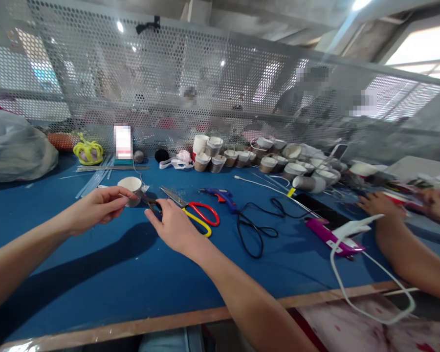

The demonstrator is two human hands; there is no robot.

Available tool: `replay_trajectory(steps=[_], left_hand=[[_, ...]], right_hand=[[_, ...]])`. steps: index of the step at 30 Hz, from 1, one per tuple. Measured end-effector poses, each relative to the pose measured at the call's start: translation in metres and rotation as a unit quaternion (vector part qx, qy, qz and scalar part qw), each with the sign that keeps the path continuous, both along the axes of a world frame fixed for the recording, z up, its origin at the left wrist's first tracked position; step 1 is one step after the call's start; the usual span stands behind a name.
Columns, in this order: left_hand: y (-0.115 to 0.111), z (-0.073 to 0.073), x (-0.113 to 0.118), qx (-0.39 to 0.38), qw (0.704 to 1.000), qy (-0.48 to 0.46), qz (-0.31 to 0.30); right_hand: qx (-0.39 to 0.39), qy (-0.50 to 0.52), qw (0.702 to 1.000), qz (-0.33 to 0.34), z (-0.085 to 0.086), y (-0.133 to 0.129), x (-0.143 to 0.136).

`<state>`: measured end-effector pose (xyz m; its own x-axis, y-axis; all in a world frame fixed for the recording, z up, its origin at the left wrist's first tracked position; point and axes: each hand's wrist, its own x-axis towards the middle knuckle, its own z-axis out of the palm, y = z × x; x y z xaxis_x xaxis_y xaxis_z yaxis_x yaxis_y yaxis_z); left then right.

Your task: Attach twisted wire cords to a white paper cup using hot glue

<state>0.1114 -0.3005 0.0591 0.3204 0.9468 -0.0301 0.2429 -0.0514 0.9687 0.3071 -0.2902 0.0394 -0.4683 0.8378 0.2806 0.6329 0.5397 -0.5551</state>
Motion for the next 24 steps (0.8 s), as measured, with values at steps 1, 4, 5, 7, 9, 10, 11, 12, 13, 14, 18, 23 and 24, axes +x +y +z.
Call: replay_trajectory(steps=[1, 4, 5, 7, 9, 10, 11, 12, 13, 14, 18, 23, 24], left_hand=[[0.0003, -0.0013, 0.0003, -0.002, 1.0, 0.002, 0.001], [0.0005, -0.0037, 0.0008, -0.005, 1.0, -0.006, 0.004], [0.0002, -0.0042, 0.0011, -0.003, 1.0, -0.008, 0.005], [-0.0007, -0.0049, 0.0024, 0.004, 1.0, -0.003, 0.008], [-0.0017, -0.0051, 0.0041, 0.014, 1.0, 0.007, 0.011], [-0.0022, -0.0051, 0.0049, 0.017, 1.0, 0.008, 0.013], [-0.0024, -0.0051, 0.0055, 0.016, 1.0, 0.001, 0.013], [-0.0024, -0.0049, 0.0058, 0.006, 1.0, -0.012, 0.011], [-0.0022, -0.0048, 0.0056, -0.014, 0.999, -0.034, 0.004], [-0.0018, -0.0047, 0.005, -0.043, 0.997, -0.062, -0.008], [0.0006, -0.0046, 0.0008, -0.149, 0.97, -0.176, -0.084], [-0.0052, -0.0017, 0.0043, -0.087, 0.986, -0.13, -0.052], [-0.0077, -0.0009, 0.0062, -0.044, 0.995, -0.085, -0.027]], right_hand=[[0.004, -0.012, 1.0, -0.001, -0.0009, 0.0001, -0.0003], [0.01, -0.037, 0.999, -0.003, -0.0027, -0.0005, -0.0011], [0.01, -0.041, 0.999, -0.002, -0.003, -0.0007, -0.0014], [0.012, -0.045, 0.999, -0.003, -0.0033, -0.0008, -0.002], [0.01, -0.049, 0.999, -0.009, -0.0029, -0.0007, -0.0028], [0.007, -0.052, 0.999, -0.012, -0.0025, -0.0006, -0.0032], [0.003, -0.053, 0.998, -0.013, -0.002, -0.0005, -0.0036], [-0.001, -0.054, 0.999, -0.01, -0.0014, -0.0005, -0.004], [-0.005, -0.051, 0.999, -0.006, -0.0009, -0.0005, -0.0042], [-0.007, -0.045, 0.999, 0.001, -0.0004, -0.0004, -0.0043], [-0.007, -0.011, 0.999, 0.043, 0.0002, 0.0002, -0.0034], [-0.001, 0.005, 0.998, 0.069, 0.0008, 0.0002, -0.003], [-0.002, 0.0, 0.998, 0.064, 0.001, 0.0, -0.0034]])
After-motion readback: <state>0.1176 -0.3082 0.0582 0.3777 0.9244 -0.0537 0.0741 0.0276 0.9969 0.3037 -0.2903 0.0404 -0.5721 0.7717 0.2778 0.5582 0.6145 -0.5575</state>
